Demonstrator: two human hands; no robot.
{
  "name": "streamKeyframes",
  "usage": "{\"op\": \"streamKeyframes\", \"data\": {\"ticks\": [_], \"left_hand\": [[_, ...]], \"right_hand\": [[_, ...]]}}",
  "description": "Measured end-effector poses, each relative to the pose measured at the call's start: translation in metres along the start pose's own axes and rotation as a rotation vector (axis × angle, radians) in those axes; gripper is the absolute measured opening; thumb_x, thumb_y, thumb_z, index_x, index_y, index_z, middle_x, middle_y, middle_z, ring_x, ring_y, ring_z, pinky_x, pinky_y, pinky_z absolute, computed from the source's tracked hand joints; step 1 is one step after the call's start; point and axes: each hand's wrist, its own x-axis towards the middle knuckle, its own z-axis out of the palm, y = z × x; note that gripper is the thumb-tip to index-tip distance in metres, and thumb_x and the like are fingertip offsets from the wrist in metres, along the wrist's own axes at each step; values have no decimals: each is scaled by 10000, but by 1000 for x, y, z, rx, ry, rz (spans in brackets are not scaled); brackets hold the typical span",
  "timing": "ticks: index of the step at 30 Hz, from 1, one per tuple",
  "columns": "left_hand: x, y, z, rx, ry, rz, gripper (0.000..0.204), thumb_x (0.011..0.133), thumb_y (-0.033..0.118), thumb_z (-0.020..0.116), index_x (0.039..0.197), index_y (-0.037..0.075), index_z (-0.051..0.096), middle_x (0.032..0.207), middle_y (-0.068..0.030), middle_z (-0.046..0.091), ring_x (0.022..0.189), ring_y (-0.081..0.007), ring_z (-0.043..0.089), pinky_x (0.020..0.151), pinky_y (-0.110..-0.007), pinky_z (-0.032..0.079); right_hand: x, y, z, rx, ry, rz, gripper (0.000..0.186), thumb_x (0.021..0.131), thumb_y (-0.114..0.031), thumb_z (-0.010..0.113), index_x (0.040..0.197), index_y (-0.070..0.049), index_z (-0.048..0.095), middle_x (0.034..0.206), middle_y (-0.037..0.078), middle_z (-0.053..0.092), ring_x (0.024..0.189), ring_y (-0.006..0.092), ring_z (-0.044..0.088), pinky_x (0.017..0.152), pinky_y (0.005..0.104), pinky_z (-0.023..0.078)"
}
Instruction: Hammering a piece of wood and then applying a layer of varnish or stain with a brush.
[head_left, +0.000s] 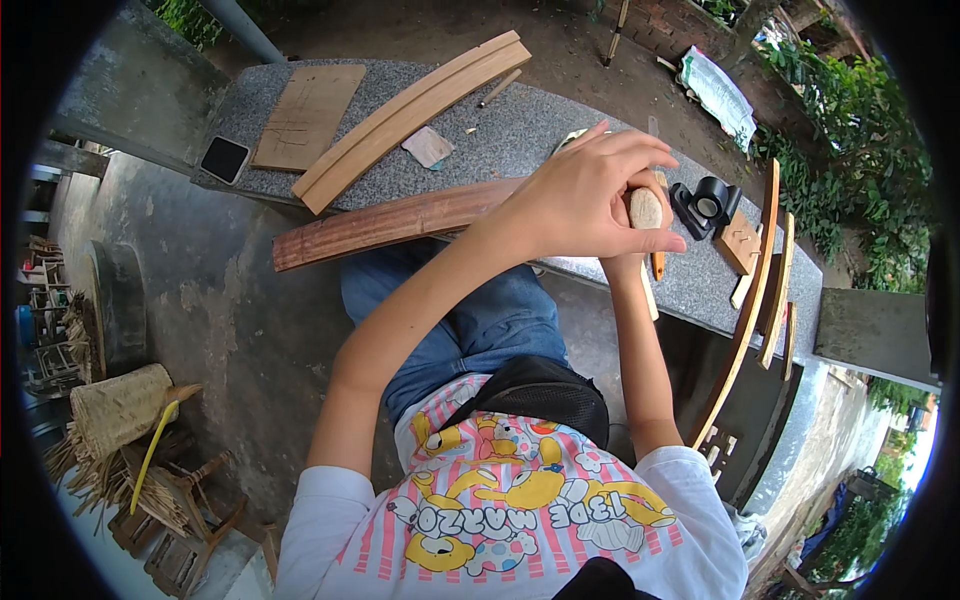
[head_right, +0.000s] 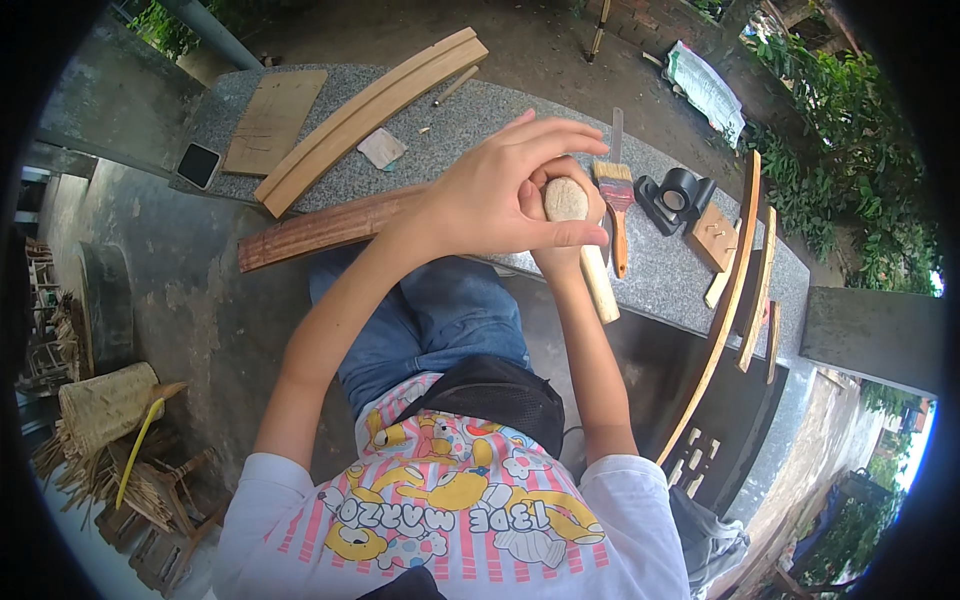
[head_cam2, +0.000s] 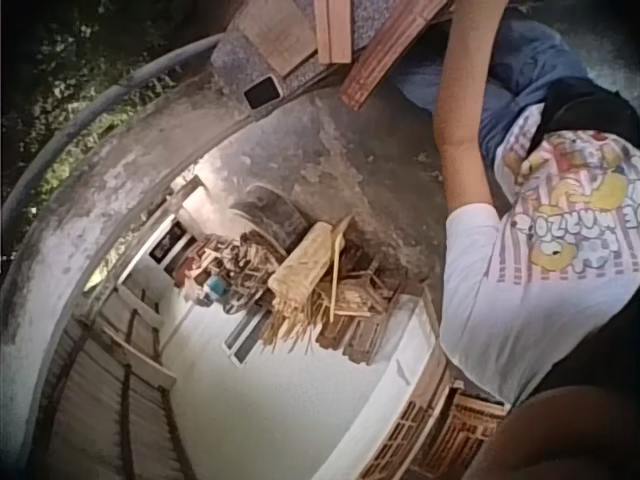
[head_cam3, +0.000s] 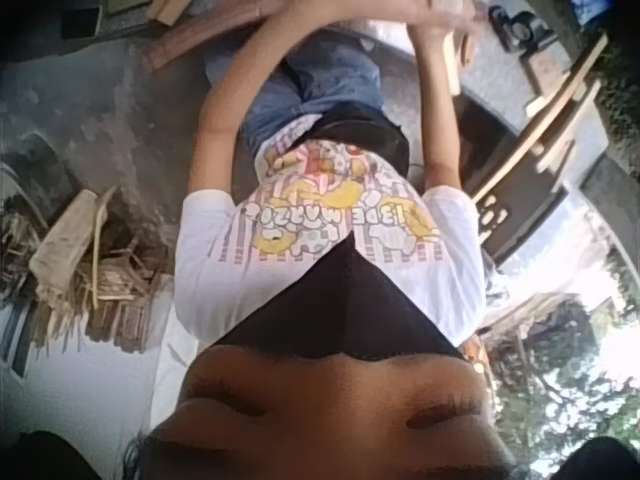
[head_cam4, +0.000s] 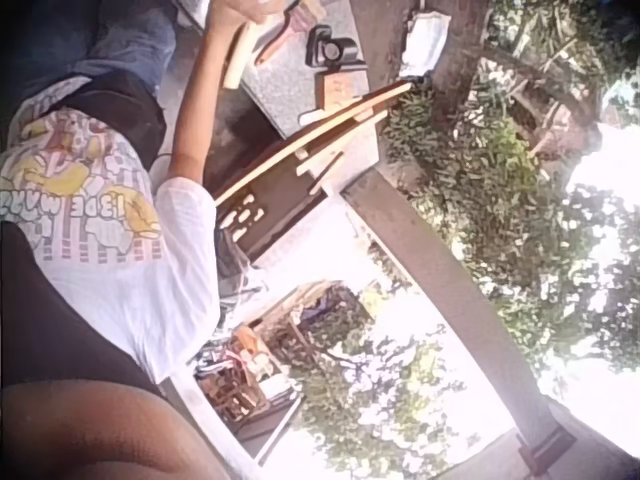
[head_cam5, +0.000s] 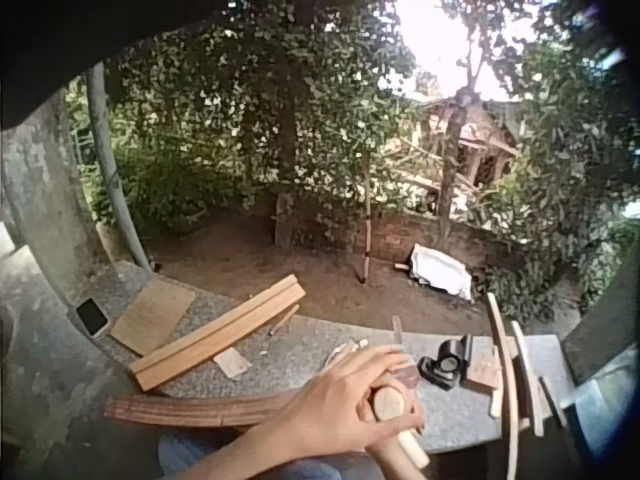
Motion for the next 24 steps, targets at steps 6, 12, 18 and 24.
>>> {"op": "streamKeyframes", "data": {"ticks": [6, 12, 18, 24], "left_hand": [[9, -10, 34, 89, -232, -137, 538, 754, 452, 740, 1140, 91, 640, 1185, -94, 635, 1141, -277, 588, 1131, -568, 227], [0, -14, 68, 153, 83, -55, 385, 751, 380, 773, 912, 48, 662, 934, -112, 679, 959, -283, 642, 1119, -556, 278], [-13, -20, 77, -14, 140, -155, 281, 732, 256, 764, 853, 37, 635, 781, -149, 669, 768, -345, 660, 894, -442, 488], [-23, -32, 79, -29, 157, -161, 249, 646, 163, 760, 821, 53, 620, 748, -146, 672, 704, -328, 673, 611, -385, 517]], "right_hand": [[-13, 6, -20, -285, -18, 32, 166, 833, -47, 658, 895, 31, 524, 897, 138, 603, 782, 206, 578, 737, 369, 480], [-21, 18, -33, -537, -115, 82, 197, 819, -46, 669, 925, 38, 526, 974, 151, 596, 845, 232, 584, 767, 385, 474], [-51, 12, -73, -761, -196, 119, 226, 808, -46, 679, 951, 44, 528, 1038, 162, 590, 898, 254, 589, 792, 398, 468], [-58, 56, -111, -1071, -239, 329, 443, 847, -170, 634, 1230, 13, 508, 1148, 213, 548, 1057, 355, 552, 881, 445, 446]]}}
